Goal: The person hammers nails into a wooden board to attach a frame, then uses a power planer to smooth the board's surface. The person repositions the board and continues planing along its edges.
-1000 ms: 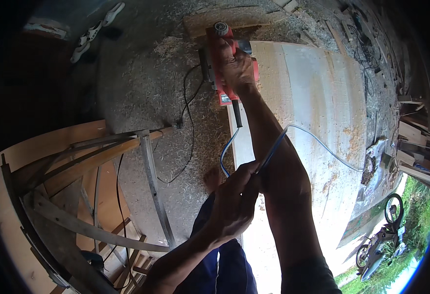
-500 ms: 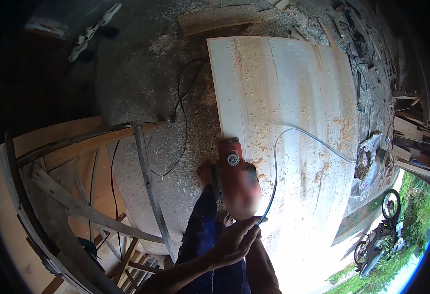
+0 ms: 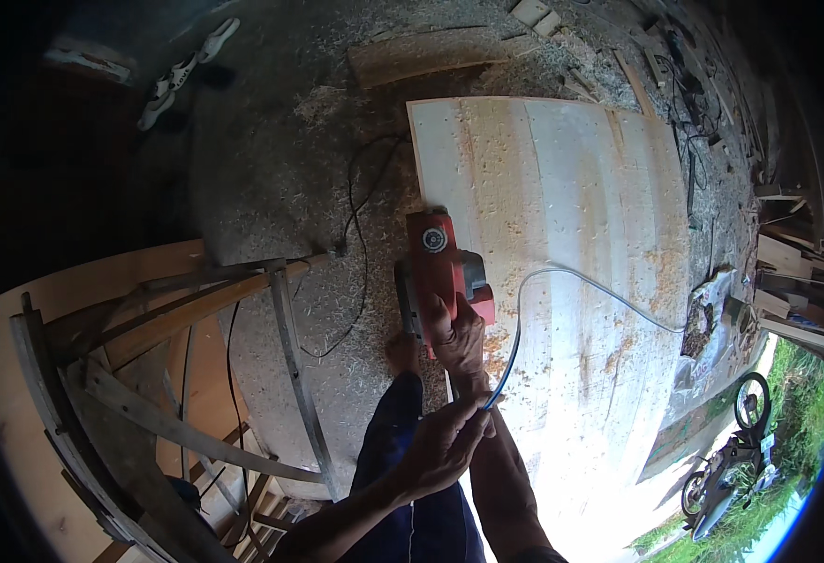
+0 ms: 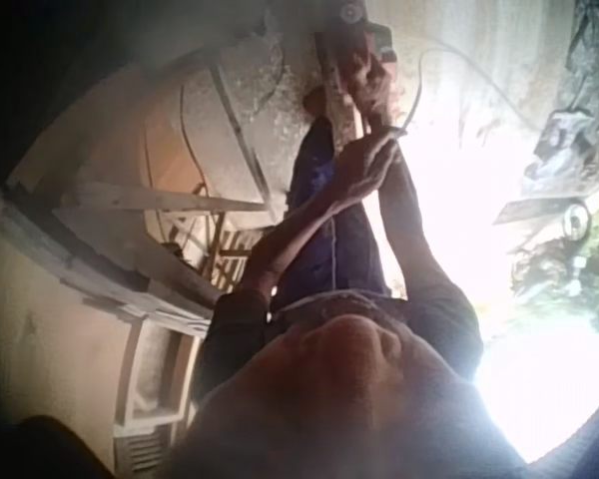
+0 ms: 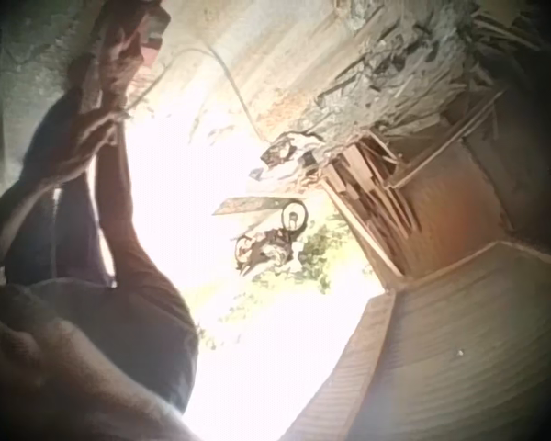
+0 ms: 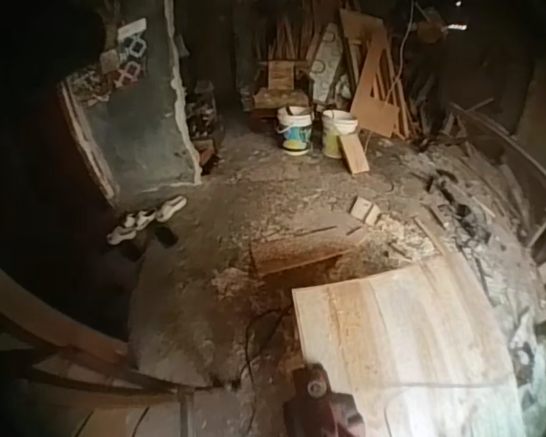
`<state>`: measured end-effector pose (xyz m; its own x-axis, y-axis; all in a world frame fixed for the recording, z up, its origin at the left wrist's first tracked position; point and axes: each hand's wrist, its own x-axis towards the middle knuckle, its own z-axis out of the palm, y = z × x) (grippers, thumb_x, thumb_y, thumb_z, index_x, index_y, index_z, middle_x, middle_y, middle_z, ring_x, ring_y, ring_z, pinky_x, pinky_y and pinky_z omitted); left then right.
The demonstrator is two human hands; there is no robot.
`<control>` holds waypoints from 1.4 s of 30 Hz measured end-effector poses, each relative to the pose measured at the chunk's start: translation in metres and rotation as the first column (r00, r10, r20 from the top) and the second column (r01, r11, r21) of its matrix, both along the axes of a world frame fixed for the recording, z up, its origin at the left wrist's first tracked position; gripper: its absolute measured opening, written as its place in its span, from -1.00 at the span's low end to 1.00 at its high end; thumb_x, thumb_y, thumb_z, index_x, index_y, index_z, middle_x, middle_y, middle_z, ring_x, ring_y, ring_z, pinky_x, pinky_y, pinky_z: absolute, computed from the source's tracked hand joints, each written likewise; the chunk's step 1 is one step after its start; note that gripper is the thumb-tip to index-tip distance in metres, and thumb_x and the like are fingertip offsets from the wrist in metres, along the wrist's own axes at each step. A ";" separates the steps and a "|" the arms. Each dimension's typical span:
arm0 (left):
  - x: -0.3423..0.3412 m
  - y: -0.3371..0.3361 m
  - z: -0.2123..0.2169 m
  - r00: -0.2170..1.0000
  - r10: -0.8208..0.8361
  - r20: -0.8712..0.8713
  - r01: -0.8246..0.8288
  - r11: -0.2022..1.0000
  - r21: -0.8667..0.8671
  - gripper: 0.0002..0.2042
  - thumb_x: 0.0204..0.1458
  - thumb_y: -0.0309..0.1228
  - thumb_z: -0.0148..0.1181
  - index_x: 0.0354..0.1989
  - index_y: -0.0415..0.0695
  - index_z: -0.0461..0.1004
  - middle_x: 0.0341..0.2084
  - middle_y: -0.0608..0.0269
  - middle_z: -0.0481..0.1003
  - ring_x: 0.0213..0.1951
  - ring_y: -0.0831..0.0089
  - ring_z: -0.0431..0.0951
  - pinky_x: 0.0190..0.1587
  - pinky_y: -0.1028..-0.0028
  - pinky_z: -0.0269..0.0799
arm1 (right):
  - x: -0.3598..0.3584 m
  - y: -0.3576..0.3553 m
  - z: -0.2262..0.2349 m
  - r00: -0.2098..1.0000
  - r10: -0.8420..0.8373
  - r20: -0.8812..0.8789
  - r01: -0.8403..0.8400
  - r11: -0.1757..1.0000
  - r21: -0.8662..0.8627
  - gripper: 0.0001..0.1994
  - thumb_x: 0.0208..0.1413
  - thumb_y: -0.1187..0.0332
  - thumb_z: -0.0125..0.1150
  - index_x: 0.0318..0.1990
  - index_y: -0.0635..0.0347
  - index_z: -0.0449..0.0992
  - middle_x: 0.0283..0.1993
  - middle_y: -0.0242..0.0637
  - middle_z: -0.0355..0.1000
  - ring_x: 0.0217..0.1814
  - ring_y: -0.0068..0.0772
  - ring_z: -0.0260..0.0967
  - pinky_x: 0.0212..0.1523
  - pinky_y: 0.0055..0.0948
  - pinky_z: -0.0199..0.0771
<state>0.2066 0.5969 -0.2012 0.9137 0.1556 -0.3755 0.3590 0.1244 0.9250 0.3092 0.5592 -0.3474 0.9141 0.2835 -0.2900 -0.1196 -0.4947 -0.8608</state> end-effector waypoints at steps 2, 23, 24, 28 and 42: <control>0.015 0.017 0.001 1.000 0.024 -0.004 -0.024 1.000 -0.011 -0.71 0.36 -0.49 0.03 0.21 -0.24 0.39 -0.45 0.17 0.51 -0.34 0.49 0.58 -0.26 0.45 0.50 | 0.031 0.021 -0.004 0.999 0.028 0.028 -0.026 0.999 -0.046 -0.36 0.33 -0.23 -0.03 -0.13 0.31 0.54 -0.48 -0.12 0.47 -0.49 -0.28 0.41 -0.39 -0.20 0.42; 0.106 0.104 0.002 0.994 -0.033 -0.101 0.029 0.999 -0.043 -0.72 0.42 -0.42 -0.07 0.18 -0.25 0.44 -0.35 0.16 0.56 -0.21 0.40 0.64 -0.04 0.36 0.59 | 0.203 0.135 -0.014 0.989 0.127 0.078 -0.134 0.987 0.090 -0.24 0.30 -0.31 -0.03 -0.24 0.48 0.48 -0.49 0.21 0.42 -0.37 0.26 0.52 -0.41 -0.06 0.39; 0.110 0.106 0.001 0.992 -0.040 -0.123 0.034 0.998 -0.053 -0.71 0.42 -0.42 -0.08 0.18 -0.25 0.44 -0.35 0.16 0.56 -0.20 0.41 0.64 -0.05 0.37 0.58 | 0.208 0.136 -0.014 0.988 0.134 0.074 -0.140 0.987 0.083 -0.24 0.30 -0.30 -0.02 -0.25 0.48 0.48 -0.50 0.20 0.42 -0.38 0.26 0.52 -0.42 -0.07 0.38; 0.126 0.113 -0.005 0.995 0.005 -0.103 -0.008 1.000 -0.026 -0.75 0.38 -0.43 -0.01 0.11 -0.26 0.46 -0.43 0.15 0.53 -0.33 0.44 0.61 -0.24 0.41 0.52 | 0.218 0.148 -0.016 0.979 0.119 0.165 -0.136 0.986 0.097 -0.24 0.29 -0.38 -0.10 -0.20 0.32 0.53 -0.67 -0.27 0.36 -0.65 -0.40 0.44 -0.61 -0.35 0.38; 0.207 0.165 0.001 0.993 -0.108 -0.057 0.110 0.993 0.052 -0.71 0.37 -0.42 0.02 0.17 -0.24 0.46 -0.33 0.13 0.58 -0.24 0.41 0.61 -0.13 0.37 0.51 | 0.239 0.138 0.036 0.997 -0.028 -0.074 0.041 0.983 0.177 -0.49 0.36 -0.08 0.02 -0.20 0.31 0.52 -0.53 -0.18 0.45 -0.47 -0.35 0.43 -0.45 -0.24 0.41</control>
